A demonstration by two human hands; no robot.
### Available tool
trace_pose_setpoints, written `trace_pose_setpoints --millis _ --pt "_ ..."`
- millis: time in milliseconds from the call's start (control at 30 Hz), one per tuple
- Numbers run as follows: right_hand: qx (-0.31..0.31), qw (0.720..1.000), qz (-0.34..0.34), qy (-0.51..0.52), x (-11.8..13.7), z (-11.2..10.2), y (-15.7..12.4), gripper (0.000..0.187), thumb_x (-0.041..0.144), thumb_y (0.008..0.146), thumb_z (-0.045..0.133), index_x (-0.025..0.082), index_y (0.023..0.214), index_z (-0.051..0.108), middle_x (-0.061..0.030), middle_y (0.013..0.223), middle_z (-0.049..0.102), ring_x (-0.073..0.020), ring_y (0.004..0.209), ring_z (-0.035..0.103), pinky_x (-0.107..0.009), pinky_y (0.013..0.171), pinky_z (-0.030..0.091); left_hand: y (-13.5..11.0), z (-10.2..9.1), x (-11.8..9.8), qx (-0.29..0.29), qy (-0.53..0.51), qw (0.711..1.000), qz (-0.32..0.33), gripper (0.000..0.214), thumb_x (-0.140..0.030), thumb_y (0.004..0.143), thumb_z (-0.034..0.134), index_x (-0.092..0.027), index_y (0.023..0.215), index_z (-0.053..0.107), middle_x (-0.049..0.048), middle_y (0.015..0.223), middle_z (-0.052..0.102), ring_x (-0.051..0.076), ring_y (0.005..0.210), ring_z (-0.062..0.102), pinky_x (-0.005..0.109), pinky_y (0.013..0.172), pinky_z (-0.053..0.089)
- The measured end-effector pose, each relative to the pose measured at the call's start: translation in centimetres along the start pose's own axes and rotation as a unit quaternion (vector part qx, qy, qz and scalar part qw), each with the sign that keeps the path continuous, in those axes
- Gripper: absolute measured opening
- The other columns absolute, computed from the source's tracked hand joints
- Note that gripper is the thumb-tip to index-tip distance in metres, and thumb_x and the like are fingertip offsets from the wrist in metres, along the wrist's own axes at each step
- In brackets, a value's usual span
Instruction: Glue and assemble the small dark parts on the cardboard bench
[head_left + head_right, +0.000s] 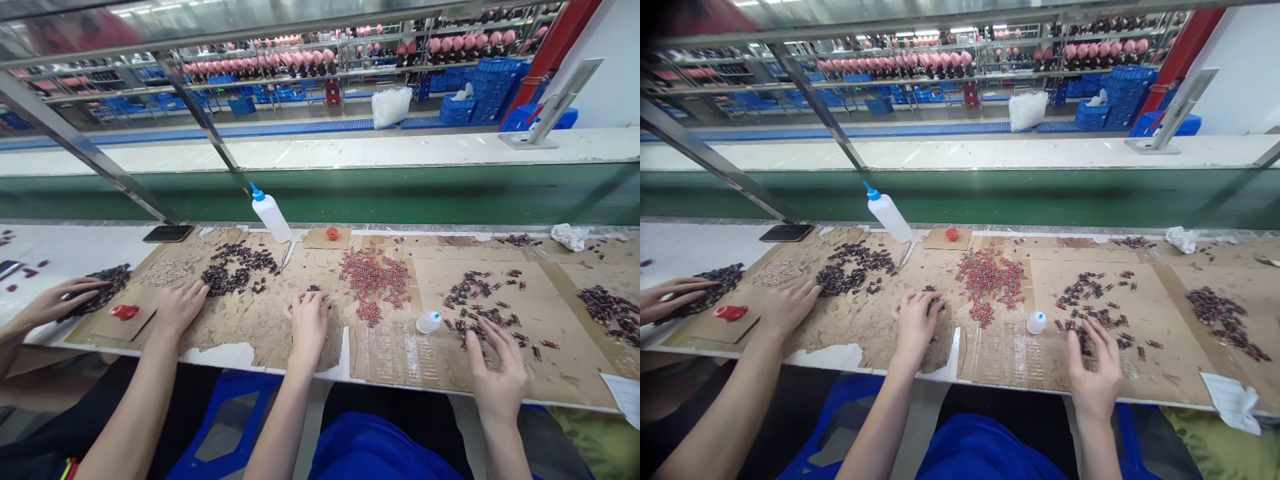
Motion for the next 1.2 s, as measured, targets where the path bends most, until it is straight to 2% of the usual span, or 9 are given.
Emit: trace_pose_setpoints --millis 133,300,500,633,733,833,1000,1100,1200 --pt "0.074 0.989 -0.111 -0.058 0.8 3.1 -0.6 0.051 0.06 0.078 0.06 0.017 0.104 0.068 -0.0149 0.099 0.068 -0.0349 0.11 0.049 -0.055 0.093 0.042 0.5 0.9 0.5 0.046 0.056 0.997 0.01 0.012 -0.016 0.082 0.061 -0.022 0.079 0.071 0.0115 0.097 0.072 0.037 0.11 0.046 0.056 0.092 0.03" --pt "0.128 0.984 -0.105 -0.062 0.5 5.6 -1.4 0.041 0.06 0.079 0.059 0.022 0.093 0.067 -0.013 0.105 0.068 -0.0364 0.12 0.039 -0.057 0.1 0.032 0.6 1.1 0.6 0.095 0.05 0.994 0.014 0.012 -0.012 0.079 0.062 -0.022 0.076 0.068 0.0108 0.095 0.071 0.036 0.109 0.048 0.053 0.089 0.034" --pt "0.161 0.986 0.016 0.049 -0.7 5.8 -1.5 0.034 0.052 0.076 0.066 0.022 0.091 0.06 -0.0117 0.108 0.069 -0.0318 0.125 0.046 -0.054 0.104 0.034 0.3 1.0 -0.6 0.136 -0.02 0.99 0.035 0.015 -0.012 0.077 0.062 -0.024 0.083 0.068 0.0065 0.09 0.071 0.03 0.103 0.055 0.047 0.09 0.038" --pt "0.201 0.944 0.175 0.195 -1.5 6.3 -2.8 0.035 0.046 0.071 0.072 0.021 0.089 0.057 -0.0107 0.1 0.073 -0.0267 0.097 0.067 -0.045 0.087 0.05 -1.6 2.0 -3.0 0.142 -0.151 0.972 0.111 0.016 -0.022 0.083 0.059 -0.027 0.089 0.072 0.0052 0.09 0.073 0.025 0.096 0.058 0.044 0.091 0.043" --pt "0.175 0.914 0.229 0.286 -1.3 6.2 -3.1 0.037 0.046 0.063 0.078 0.02 0.081 0.06 -0.0073 0.081 0.073 -0.0215 0.071 0.068 -0.035 0.066 0.055 -3.9 4.1 -4.3 0.186 -0.247 0.942 0.129 0.013 -0.031 0.08 0.064 -0.024 0.082 0.075 0.0071 0.09 0.073 0.025 0.097 0.061 0.042 0.09 0.047" --pt "0.127 0.9 0.249 0.334 -1.2 5.7 -3.0 0.038 0.045 0.058 0.08 0.018 0.082 0.066 -0.0036 0.071 0.07 -0.0151 0.054 0.059 -0.027 0.049 0.049 -5.8 6.2 -4.7 0.204 -0.262 0.936 0.113 0.011 -0.03 0.077 0.067 -0.024 0.08 0.076 0.0071 0.088 0.074 0.027 0.103 0.061 0.045 0.091 0.046" --pt "0.082 0.879 0.292 0.369 -1.7 5.5 -3.2 0.037 0.049 0.061 0.076 0.016 0.076 0.07 -0.0047 0.064 0.067 -0.0113 0.045 0.049 -0.024 0.039 0.037 -7.3 6.8 -5.3 0.123 -0.192 0.964 0.137 0.008 -0.022 0.076 0.071 -0.028 0.076 0.077 0.0058 0.086 0.076 0.03 0.107 0.055 0.05 0.094 0.037" --pt "0.067 0.883 0.31 0.345 -1.8 5.6 -3.4 0.04 0.053 0.062 0.074 0.015 0.073 0.07 -0.0042 0.06 0.065 -0.0109 0.043 0.047 -0.023 0.037 0.035 -7.4 6.6 -5.5 0.115 -0.171 0.968 0.141 0.011 -0.022 0.076 0.072 -0.028 0.082 0.077 0.0061 0.089 0.076 0.03 0.107 0.054 0.049 0.093 0.036" --pt "0.075 0.913 0.278 0.289 -1.2 5.5 -3.2 0.039 0.054 0.065 0.072 0.015 0.071 0.069 -0.003 0.058 0.065 -0.0123 0.043 0.05 -0.024 0.04 0.04 -7.3 6.6 -5.3 0.138 -0.165 0.967 0.133 0.015 -0.02 0.077 0.07 -0.028 0.088 0.076 0.0062 0.089 0.076 0.029 0.107 0.056 0.046 0.092 0.037"
Point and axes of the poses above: each hand's wrist, its own y-axis towards the middle knuckle, its own z-axis out of the palm, x = y × z, the point moved 7 cm from there along y, towards the middle knuckle
